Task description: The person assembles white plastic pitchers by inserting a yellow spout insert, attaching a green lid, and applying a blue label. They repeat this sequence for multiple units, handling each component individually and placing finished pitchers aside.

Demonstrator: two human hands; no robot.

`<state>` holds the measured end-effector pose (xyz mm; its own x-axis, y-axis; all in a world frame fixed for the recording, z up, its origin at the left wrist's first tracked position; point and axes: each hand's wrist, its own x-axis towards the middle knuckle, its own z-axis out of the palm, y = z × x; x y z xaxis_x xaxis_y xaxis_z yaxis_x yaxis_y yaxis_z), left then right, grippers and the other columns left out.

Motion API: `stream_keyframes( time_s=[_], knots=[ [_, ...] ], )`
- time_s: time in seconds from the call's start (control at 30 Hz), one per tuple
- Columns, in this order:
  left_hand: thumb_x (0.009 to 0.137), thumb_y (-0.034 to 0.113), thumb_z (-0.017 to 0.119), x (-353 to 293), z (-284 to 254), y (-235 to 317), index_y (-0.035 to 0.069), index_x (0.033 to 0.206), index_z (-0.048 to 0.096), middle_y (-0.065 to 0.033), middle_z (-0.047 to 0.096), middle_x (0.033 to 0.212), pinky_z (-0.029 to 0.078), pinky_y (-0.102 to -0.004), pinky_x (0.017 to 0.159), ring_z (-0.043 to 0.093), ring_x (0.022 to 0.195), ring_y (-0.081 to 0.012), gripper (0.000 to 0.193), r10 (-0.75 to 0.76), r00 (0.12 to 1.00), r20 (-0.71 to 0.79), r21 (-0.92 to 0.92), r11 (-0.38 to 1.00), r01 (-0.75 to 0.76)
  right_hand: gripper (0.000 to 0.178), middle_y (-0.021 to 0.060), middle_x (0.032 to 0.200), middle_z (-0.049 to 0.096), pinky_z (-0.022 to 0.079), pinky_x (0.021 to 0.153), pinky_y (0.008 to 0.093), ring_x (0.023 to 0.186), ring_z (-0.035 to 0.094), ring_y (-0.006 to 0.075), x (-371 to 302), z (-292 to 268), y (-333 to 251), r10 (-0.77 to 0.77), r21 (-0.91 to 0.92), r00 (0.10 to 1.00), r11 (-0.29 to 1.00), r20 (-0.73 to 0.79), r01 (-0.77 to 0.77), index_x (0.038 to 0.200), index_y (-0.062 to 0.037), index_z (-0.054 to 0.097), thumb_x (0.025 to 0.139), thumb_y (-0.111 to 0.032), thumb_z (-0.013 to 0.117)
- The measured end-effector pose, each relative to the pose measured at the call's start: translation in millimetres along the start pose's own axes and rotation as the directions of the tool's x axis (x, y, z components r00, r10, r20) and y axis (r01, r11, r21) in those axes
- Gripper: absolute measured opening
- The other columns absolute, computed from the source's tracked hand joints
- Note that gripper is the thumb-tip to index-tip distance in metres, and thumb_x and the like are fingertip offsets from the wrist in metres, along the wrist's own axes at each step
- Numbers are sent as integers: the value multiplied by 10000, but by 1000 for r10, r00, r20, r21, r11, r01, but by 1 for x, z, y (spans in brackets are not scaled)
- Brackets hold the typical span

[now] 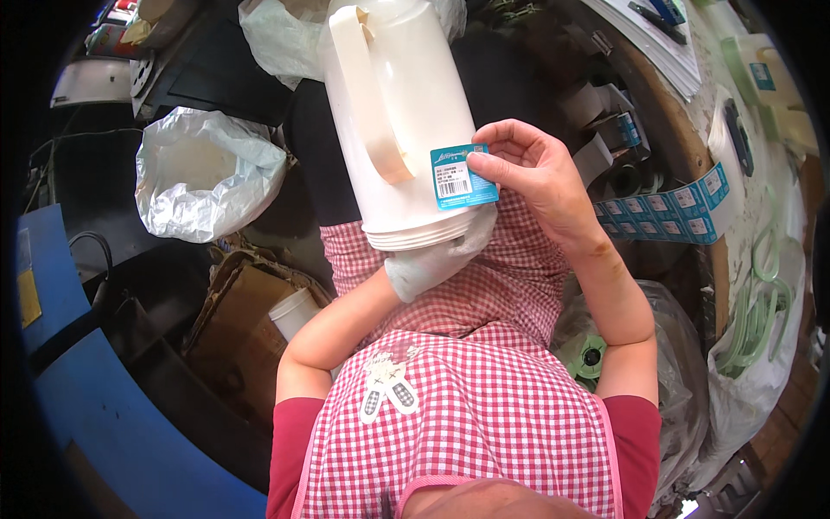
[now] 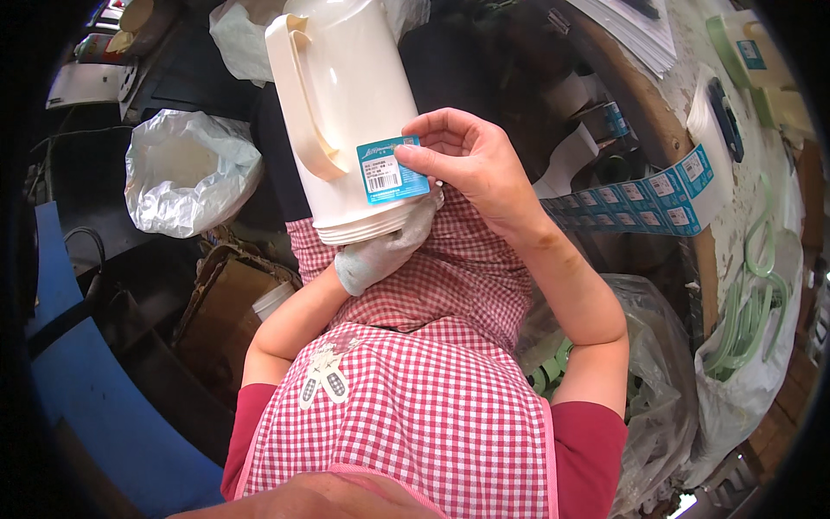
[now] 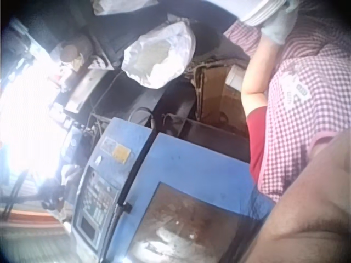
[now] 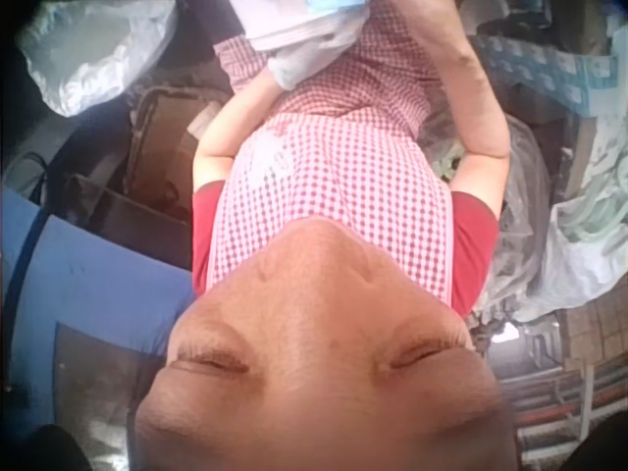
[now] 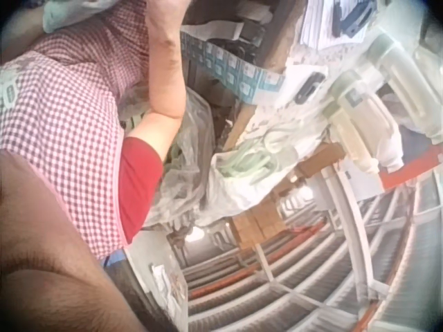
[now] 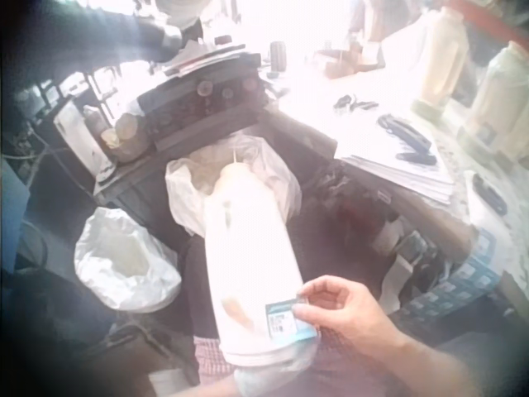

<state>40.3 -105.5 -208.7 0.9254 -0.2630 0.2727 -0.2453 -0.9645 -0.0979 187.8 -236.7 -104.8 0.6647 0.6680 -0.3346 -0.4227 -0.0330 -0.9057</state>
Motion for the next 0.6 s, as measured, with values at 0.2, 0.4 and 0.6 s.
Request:
stream_keyframes(
  time_s=[0.2,0.4,0.6],
  knots=[
    [1086,240,551,0,0,2,66,1510,451,-134,543,1482,434,-394,1195,536,1363,-260,469,-195,967,166,-832,498,243,372,94,1068,752,590,860,249,972,722,113,6,4,-1,2,-31,1000,1000,-1,-2,1180,9,699,888,-164,853],
    [1080,237,569,-9,8,0,91,1535,422,-123,525,1500,404,-392,1212,519,1376,-263,500,-95,988,124,-647,747,153,414,72,1040,719,572,717,246,799,672,93,5,9,3,-150,-429,988,896,-44,117,1167,1,699,843,-178,885],
    [1081,276,565,-16,13,2,129,1587,342,-114,430,1568,330,-406,1247,436,1436,-271,573,-17,976,215,-710,684,168,567,167,1269,650,557,955,413,1119,659,335,-4,1,14,-701,-800,680,271,217,535,1313,-15,628,860,-272,853]
  ],
)
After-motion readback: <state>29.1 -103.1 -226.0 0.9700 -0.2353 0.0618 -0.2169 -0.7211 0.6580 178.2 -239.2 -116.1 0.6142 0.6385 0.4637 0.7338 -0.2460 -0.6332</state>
